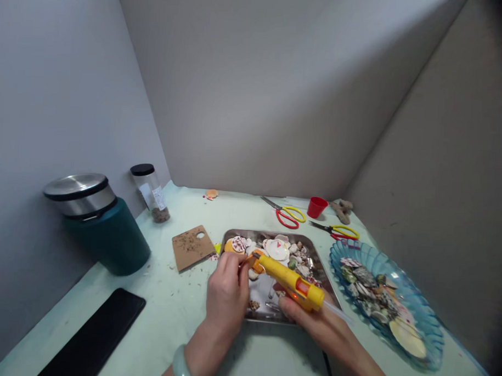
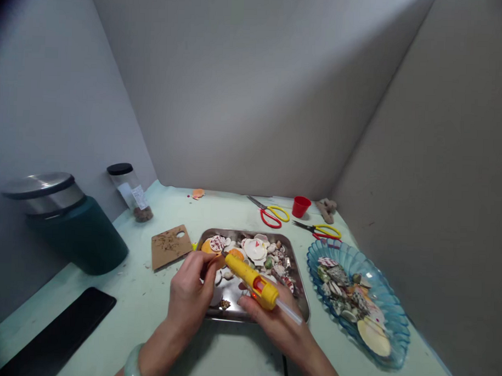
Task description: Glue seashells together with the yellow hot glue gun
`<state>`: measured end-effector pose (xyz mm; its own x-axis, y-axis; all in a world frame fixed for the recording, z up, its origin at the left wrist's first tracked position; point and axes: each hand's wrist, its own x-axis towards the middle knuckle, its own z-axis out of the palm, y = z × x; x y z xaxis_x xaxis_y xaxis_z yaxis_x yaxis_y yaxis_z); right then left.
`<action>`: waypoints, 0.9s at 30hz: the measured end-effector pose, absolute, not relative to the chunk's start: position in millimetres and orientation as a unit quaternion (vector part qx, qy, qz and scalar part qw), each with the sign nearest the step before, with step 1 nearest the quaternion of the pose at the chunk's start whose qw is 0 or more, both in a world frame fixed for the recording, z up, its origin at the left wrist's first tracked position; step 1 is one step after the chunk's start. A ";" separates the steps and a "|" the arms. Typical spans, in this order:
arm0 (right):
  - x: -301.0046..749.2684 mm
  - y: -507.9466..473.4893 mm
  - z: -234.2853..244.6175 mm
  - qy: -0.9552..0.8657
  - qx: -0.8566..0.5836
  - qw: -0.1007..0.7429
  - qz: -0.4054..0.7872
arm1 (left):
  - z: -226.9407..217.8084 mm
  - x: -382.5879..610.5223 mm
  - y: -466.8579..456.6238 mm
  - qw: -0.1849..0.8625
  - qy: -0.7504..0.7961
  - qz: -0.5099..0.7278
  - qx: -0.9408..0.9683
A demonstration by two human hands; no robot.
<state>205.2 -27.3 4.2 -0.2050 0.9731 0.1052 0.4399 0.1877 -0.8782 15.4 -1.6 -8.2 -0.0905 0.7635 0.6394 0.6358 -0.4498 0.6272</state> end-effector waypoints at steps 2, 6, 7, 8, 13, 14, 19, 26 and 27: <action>205.3 -27.1 5.4 -0.690 -0.513 0.356 0.365 | -10.5 14.1 -0.9 0.022 0.519 0.509 0.686; 206.9 -26.8 3.3 -0.708 -0.500 0.346 0.360 | -9.3 12.5 -1.0 -0.013 0.520 0.495 0.696; 207.4 -26.7 2.4 -0.713 -0.496 0.343 0.358 | -8.5 12.3 -1.1 -0.018 0.521 0.496 0.694; 207.7 -26.6 1.5 -0.718 -0.493 0.340 0.355 | -8.0 12.1 -1.2 -0.023 0.522 0.497 0.693; 207.0 -26.6 1.4 -0.717 -0.494 0.346 0.349 | -8.9 11.8 -1.6 -0.037 0.524 0.489 0.697; 206.6 -26.9 1.9 -0.714 -0.496 0.349 0.350 | -9.4 11.7 -1.5 -0.040 0.522 0.487 0.699; 204.5 -28.4 4.3 -0.695 -0.514 0.368 0.343 | -10.0 11.5 -0.6 -0.049 0.511 0.485 0.708; 204.6 -26.9 4.8 -0.715 -0.493 0.360 0.341 | -7.0 12.4 -1.4 0.031 0.499 0.518 0.694; 205.0 -27.1 4.6 -0.716 -0.491 0.361 0.339 | -6.6 12.8 -1.5 0.049 0.503 0.523 0.686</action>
<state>205.0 -27.1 4.6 -0.2563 0.9490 0.1834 0.4590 0.2865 -0.8410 12.8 -1.5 -6.6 -0.0526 0.7424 0.6679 0.6394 -0.4888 0.5936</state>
